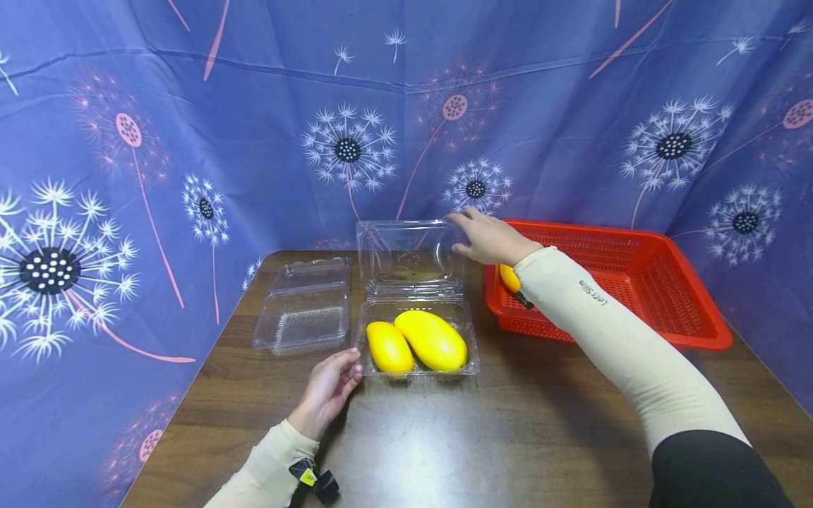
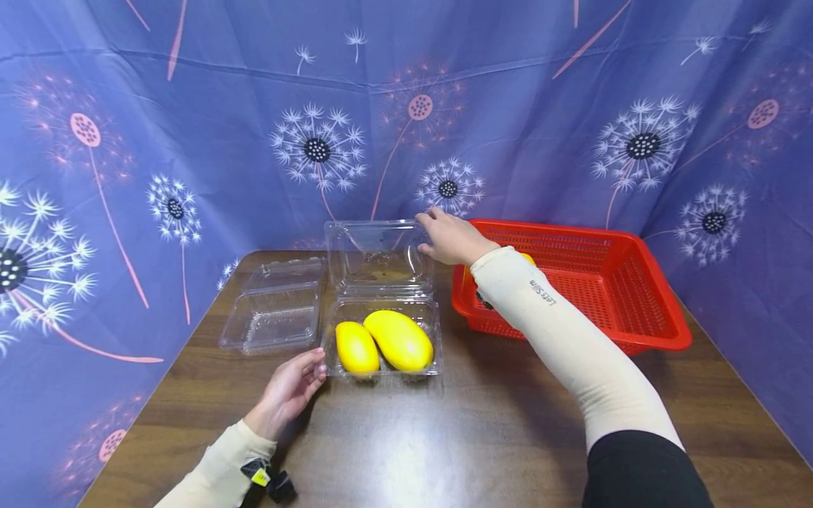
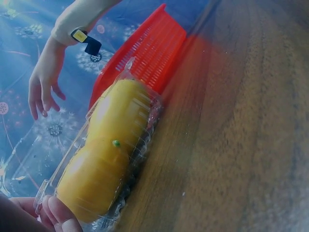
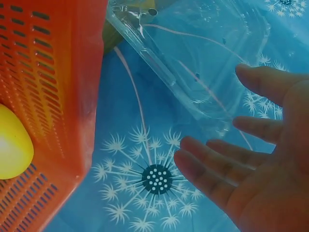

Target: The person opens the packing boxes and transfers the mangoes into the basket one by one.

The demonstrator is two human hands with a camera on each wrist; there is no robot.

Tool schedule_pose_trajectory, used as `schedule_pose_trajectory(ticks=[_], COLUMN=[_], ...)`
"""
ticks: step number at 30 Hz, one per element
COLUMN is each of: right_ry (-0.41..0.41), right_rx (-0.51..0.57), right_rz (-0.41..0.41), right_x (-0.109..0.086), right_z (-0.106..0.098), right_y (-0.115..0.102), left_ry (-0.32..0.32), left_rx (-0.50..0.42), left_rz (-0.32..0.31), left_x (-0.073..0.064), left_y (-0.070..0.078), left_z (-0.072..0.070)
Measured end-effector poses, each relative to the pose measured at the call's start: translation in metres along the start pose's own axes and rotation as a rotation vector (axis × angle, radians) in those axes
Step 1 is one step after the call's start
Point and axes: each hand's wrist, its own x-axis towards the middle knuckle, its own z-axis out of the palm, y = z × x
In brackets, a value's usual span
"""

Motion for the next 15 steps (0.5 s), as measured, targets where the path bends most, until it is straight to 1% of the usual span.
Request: schedule_pose_trajectory(ticks=[4,10,15], right_ry=[-0.008,-0.045,-0.046], right_rx=[0.006,0.008,0.020], right_rz=[0.005,0.012,0.013], right_x=[-0.0009,-0.0023,-0.0045], right_z=[-0.0004,0.0000,0.0013], right_y=[0.0017,0.0021,0.0015], left_ry=[0.004,0.005,0.004], left_rx=[0.003,0.003,0.002], left_rz=[0.003,0.000,-0.002], left_x=[-0.0004,-0.0004,0.0002], left_y=[-0.0005,0.0000,0.0006], left_z=[-0.0003,0.0000,0.0006])
